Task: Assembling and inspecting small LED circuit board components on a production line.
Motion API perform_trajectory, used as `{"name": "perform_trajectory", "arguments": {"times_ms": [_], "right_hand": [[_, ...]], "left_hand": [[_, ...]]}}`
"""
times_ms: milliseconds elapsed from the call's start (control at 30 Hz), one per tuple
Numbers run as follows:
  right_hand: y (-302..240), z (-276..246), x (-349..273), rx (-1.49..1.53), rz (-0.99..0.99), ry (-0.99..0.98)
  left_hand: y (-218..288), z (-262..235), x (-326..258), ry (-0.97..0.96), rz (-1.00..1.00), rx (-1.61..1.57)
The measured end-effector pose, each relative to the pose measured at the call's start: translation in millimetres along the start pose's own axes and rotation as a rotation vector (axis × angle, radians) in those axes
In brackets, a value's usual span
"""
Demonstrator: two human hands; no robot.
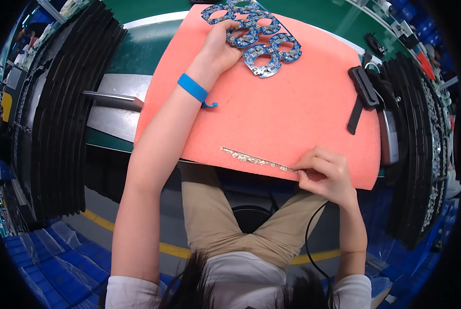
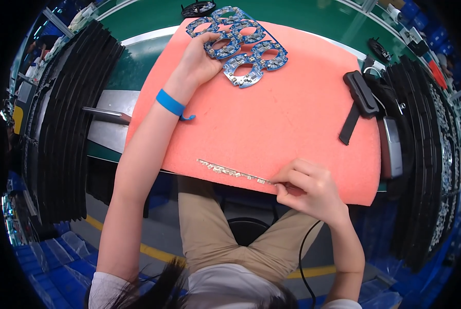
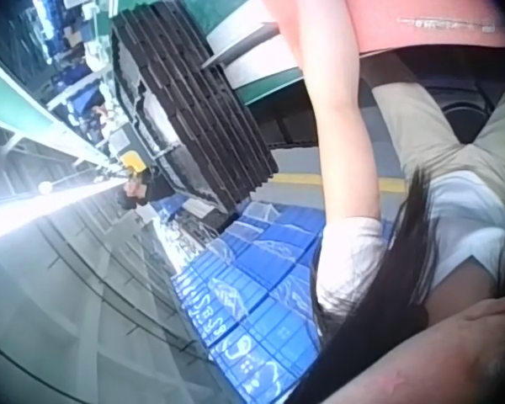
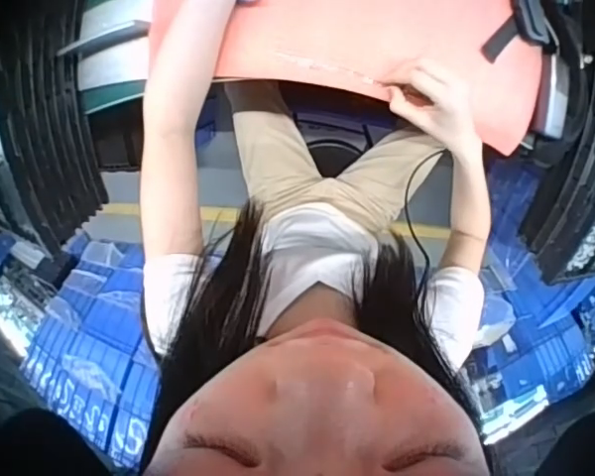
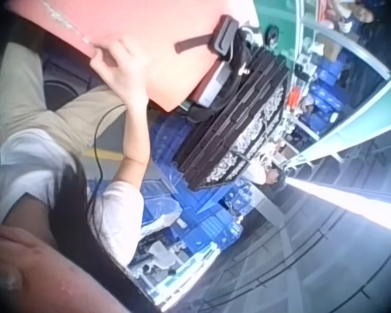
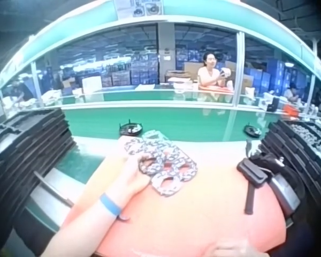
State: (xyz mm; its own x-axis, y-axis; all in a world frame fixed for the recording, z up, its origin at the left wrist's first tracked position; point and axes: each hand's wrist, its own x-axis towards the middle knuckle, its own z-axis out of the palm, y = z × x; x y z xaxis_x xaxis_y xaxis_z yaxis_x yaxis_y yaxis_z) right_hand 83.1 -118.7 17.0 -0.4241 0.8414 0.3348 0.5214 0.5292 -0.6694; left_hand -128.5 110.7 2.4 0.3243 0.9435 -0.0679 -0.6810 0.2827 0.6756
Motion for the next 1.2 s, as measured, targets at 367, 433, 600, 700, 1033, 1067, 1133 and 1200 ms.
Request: {"name": "perform_trajectory", "arguments": {"times_ms": [367,433,600,700,1033,1067,1133,1200], "right_hand": [[2,-5,-9,-0.115,0.018,0.108],[1,-5,-10,-0.136,-0.016,0.07],[-2,-2,-12,-0.076,-0.003,0.053],[-3,1,-9,-0.077,-0.04,0.03],[-4,8,-6,-0.033,-0.061,-0.009],[-4,8,-6,-0.031,-0.06,-0.013],[-4,8,-6,-0.03,-0.059,-0.017],[-4,7,-6,-0.036,-0.057,-0.02]], "left_hand": [[-2,1,2,0.007,-0.007,-0.004],[-2,2,0,-0.017,-0.004,0.009],[-1,8,-5,-0.02,0.015,0.055],[-1,3,-2,-0.023,0.011,0.052],[1,8,-4,-0.04,-0.042,0.026],[1,7,-4,-0.043,-0.04,0.022],[0,6,-4,-0.03,-0.025,0.026],[-1,8,-3,-0.019,-0.012,0.028]]}}
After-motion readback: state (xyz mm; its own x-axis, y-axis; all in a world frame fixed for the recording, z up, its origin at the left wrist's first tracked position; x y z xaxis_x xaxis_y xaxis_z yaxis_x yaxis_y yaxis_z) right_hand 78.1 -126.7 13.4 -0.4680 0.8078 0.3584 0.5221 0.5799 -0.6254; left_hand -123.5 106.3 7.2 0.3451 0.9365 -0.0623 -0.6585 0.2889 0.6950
